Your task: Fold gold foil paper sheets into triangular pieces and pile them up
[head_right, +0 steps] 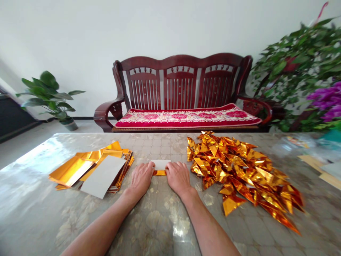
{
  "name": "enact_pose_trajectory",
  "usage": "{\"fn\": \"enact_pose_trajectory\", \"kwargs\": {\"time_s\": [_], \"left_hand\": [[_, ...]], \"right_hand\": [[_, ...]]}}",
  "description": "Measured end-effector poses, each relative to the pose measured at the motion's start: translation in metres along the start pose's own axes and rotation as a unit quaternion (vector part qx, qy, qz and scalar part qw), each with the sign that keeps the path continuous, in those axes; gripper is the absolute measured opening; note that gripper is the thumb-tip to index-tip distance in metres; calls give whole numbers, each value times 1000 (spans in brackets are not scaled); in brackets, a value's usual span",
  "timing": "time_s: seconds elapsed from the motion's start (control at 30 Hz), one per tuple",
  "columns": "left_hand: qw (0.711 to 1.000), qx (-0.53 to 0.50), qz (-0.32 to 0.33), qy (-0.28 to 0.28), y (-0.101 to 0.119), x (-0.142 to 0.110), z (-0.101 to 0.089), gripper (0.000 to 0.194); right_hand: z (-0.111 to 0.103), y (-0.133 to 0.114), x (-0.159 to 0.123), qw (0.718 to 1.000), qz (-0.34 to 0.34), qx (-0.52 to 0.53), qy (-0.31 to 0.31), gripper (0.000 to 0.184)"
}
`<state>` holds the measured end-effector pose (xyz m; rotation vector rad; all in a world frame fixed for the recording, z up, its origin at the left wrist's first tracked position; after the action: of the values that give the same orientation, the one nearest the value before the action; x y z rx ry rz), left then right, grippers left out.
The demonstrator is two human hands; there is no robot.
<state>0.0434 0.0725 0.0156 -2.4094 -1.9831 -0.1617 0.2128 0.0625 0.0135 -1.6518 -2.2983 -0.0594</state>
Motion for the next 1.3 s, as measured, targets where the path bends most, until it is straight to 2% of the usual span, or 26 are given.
{"fn": "enact_pose_trajectory", "kwargs": {"time_s": [0.27,0.43,0.6,0.73,0.87,1.03,1.17,1.3], "left_hand": [[1000,8,2,9,1,0,0,15],[999,2,14,39,-2,-1,-1,10],[997,-54,53,8,-3,-1,1,14],[997,-61,52,-9,-2,-3,-2,15],[997,-41,62,-17,2,-12,-9,21],[996,4,92,-6,13,-30,-9,48],[995,44,94,12,22,-41,-1,42],[993,61,92,40,25,-45,6,44]], "right_hand": [[2,0,0,1000,-8,-15,1,10],[2,-1,0,1000,-10,-20,6,9],[1,-2,-1,1000,-9,-24,3,8],[1,-3,-2,1000,-3,-25,4,9],[2,-4,-2,1000,4,-23,-3,9],[3,-4,-1,1000,7,-23,-5,11],[4,-4,-1,1000,12,-25,-3,12],[2,-4,-2,999,29,-34,-4,12]]}}
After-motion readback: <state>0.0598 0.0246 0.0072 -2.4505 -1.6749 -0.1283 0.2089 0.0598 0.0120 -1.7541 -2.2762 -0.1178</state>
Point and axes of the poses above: each hand's wrist, its own x-axis towards the middle knuckle, its own z-axis out of the palm, y = z × x, the point moved 2 cm from there along x, towards the middle knuckle, and after that the axes turned 5 degrees about -z, right-handed, at the moved point
